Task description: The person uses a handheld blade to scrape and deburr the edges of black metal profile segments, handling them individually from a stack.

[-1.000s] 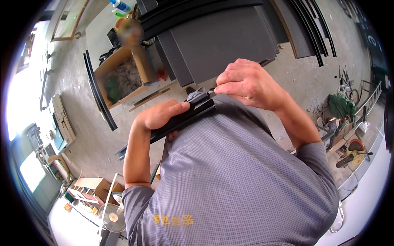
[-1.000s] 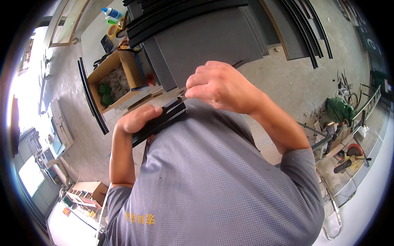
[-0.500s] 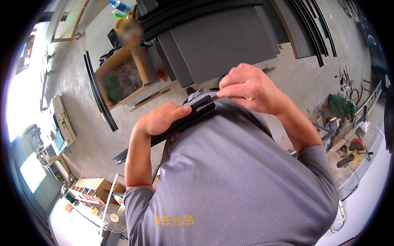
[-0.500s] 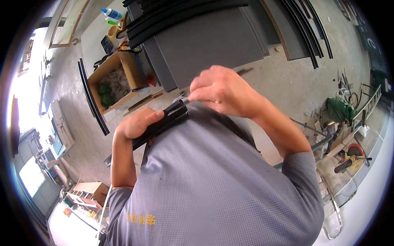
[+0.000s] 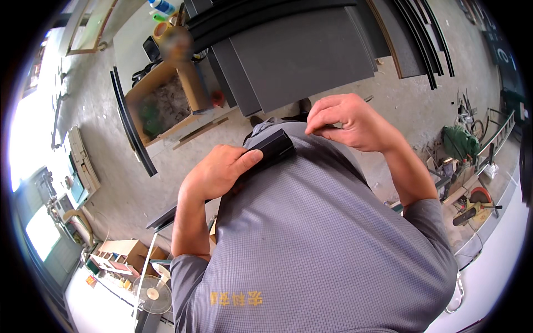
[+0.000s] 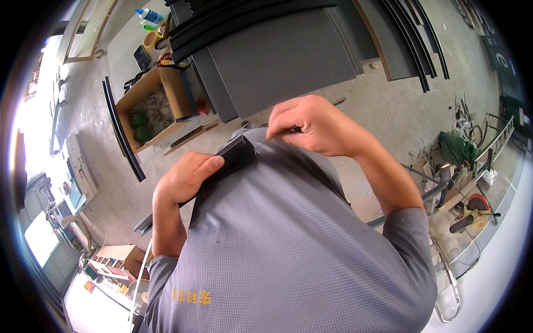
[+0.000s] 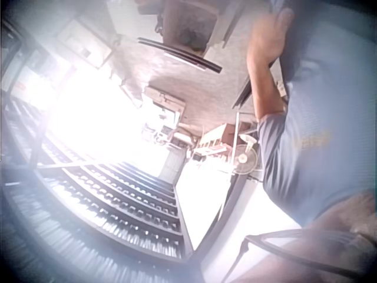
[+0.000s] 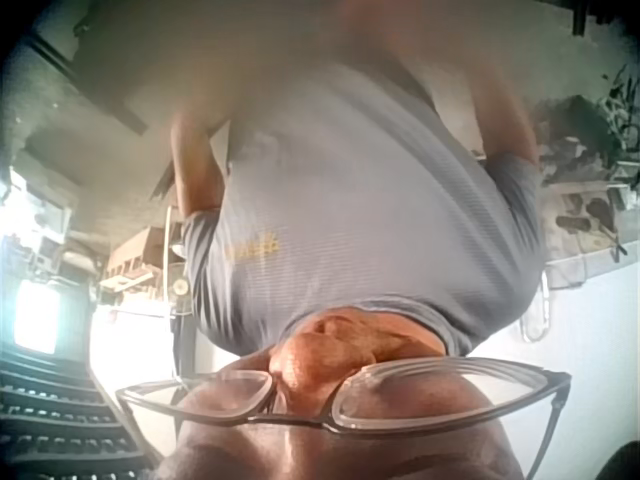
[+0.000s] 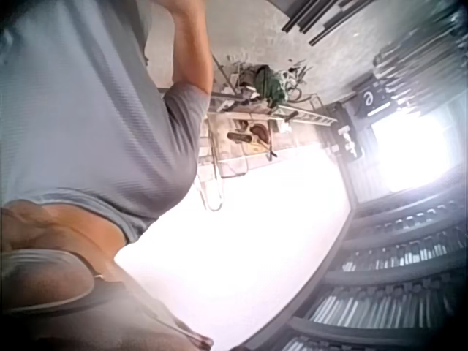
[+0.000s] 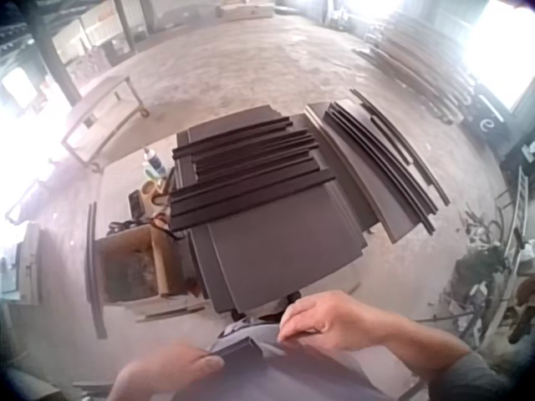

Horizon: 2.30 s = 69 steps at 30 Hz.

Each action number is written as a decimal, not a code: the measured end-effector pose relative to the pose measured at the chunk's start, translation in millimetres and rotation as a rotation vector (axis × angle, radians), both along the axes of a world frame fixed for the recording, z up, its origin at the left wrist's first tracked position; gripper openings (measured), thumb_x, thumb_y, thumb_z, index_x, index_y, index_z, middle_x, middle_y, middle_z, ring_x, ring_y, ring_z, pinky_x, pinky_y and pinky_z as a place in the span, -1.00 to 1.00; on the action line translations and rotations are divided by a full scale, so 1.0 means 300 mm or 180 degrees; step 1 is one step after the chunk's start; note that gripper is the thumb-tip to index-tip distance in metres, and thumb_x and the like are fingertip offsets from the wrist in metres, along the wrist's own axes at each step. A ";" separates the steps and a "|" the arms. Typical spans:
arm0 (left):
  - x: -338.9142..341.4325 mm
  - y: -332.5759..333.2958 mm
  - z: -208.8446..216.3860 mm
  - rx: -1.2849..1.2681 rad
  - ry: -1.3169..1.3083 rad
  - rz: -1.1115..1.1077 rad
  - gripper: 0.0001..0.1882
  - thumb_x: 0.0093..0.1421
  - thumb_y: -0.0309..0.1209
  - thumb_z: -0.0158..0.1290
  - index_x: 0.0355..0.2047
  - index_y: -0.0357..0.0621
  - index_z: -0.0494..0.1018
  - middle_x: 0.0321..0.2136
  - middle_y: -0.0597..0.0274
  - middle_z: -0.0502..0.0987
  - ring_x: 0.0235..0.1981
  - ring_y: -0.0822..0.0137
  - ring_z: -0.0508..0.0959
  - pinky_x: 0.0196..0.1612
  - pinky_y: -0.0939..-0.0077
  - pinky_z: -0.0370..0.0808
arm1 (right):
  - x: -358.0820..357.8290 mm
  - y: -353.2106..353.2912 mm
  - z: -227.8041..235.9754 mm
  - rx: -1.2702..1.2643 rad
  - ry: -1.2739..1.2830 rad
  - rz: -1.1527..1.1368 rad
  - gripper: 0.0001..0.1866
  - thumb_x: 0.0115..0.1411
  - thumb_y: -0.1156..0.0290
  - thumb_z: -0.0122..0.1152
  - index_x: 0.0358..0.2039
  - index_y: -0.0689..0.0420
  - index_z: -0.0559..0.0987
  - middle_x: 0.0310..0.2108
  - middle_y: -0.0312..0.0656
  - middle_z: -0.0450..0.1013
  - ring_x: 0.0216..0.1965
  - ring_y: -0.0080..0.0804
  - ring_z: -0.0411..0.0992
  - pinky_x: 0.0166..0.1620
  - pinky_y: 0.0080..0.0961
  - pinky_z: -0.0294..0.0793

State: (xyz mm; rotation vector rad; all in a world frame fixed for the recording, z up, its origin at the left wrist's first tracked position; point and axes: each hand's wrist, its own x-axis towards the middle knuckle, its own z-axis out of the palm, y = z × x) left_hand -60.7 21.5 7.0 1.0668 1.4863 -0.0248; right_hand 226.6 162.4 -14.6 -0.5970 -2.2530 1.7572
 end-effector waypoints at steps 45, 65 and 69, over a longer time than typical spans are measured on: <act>0.076 -0.034 0.069 0.0788 0.1113 0.0289 -0.34 0.44 0.14 -0.02 -0.37 -0.35 0.54 -0.49 -0.26 0.58 -0.35 -0.29 0.59 -0.23 -0.03 0.50 | -0.049 -0.019 -0.040 0.3185 0.0481 -0.0257 -0.87 0.08 0.42 0.35 -0.31 0.06 0.67 -0.23 -0.37 0.61 -0.24 -0.42 0.60 -0.22 -0.45 0.59; 0.068 -0.042 0.067 0.0819 0.1033 0.0326 -0.32 0.45 0.16 -0.03 -0.37 -0.34 0.53 -0.51 -0.26 0.56 -0.38 -0.30 0.57 -0.25 -0.02 0.49 | -0.049 -0.004 -0.072 0.2551 0.0726 -0.0269 -0.88 0.13 0.45 0.33 -0.28 0.03 0.69 -0.21 -0.36 0.65 -0.22 -0.36 0.61 -0.19 -0.39 0.57; 0.061 -0.049 0.064 0.0900 0.1005 0.0358 -0.32 0.45 0.16 -0.03 -0.35 -0.35 0.55 -0.51 -0.27 0.57 -0.38 -0.29 0.58 -0.24 -0.01 0.50 | -0.021 0.046 -0.136 0.2072 0.0698 -0.0516 -0.84 0.11 0.50 0.39 -0.26 0.04 0.70 -0.21 -0.35 0.65 -0.20 -0.29 0.61 -0.15 -0.36 0.59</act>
